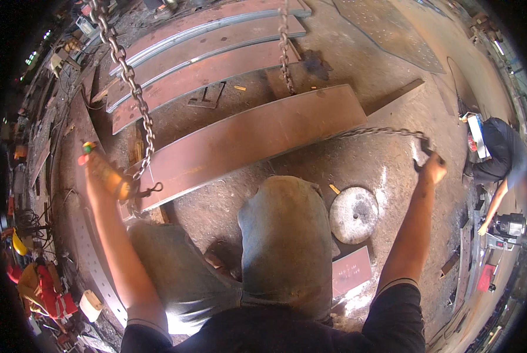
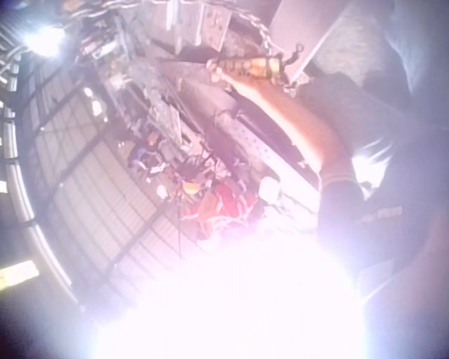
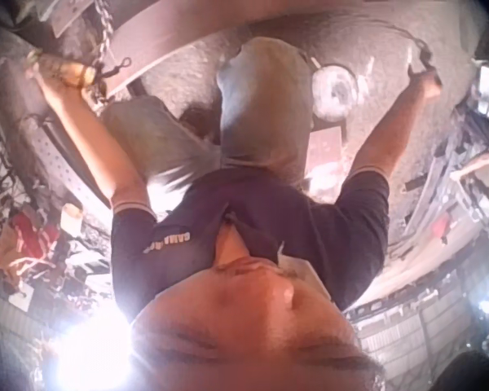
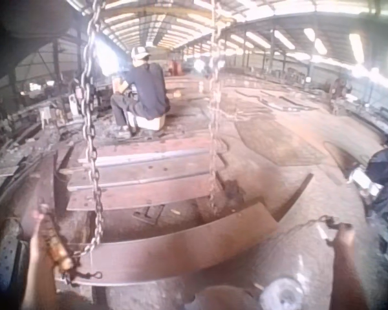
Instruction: The person operates an overhead crane using a handheld remote to lift and move a long metal beam. They attach chains to the beam, lift it, and reposition it within the workshop while other workers are present in the background.
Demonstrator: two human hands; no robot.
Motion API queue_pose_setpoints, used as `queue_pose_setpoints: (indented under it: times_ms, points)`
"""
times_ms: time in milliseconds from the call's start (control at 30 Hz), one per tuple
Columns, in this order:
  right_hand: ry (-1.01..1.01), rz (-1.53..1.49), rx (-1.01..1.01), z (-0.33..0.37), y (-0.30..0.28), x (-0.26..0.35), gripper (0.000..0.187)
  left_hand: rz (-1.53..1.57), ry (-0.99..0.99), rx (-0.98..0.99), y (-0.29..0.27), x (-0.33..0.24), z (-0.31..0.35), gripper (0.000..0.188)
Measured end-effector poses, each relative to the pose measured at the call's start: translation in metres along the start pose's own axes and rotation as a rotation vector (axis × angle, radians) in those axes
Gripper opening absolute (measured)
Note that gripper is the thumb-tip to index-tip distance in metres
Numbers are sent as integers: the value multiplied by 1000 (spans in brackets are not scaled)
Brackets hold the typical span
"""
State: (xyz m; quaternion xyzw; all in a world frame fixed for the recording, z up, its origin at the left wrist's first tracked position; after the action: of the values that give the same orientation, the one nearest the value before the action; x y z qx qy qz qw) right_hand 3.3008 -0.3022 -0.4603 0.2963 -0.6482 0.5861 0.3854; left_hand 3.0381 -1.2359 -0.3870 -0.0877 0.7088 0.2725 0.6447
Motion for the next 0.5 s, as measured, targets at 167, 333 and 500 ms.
queue_pose_setpoints:
  times_ms: [167, 333, 500]
  points:
    - [136, -38, -15, -27, -38, -35, 42, 79, 108, -164, -122, -37, -39, 42]
    - [139, 275, -25, -13, -58, -141, 42, -2, 76, -319, -166, -10, -46, 39]
    - [138, 170, 356, 37, -92, -179, 28, -19, 24, -180, -123, 19, -48, 41]
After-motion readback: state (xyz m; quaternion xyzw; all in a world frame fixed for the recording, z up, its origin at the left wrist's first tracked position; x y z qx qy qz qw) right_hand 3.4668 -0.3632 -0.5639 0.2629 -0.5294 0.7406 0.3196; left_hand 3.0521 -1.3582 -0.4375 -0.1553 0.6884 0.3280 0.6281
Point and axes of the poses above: each hand's wrist, its own z-axis away from the middle knuckle, its own y-axis out of the palm, x = y × z, the point moved 3 cm from there along -z, towards the middle knuckle, and after that the axes turned 14 degrees about y, right-handed, at the moved point
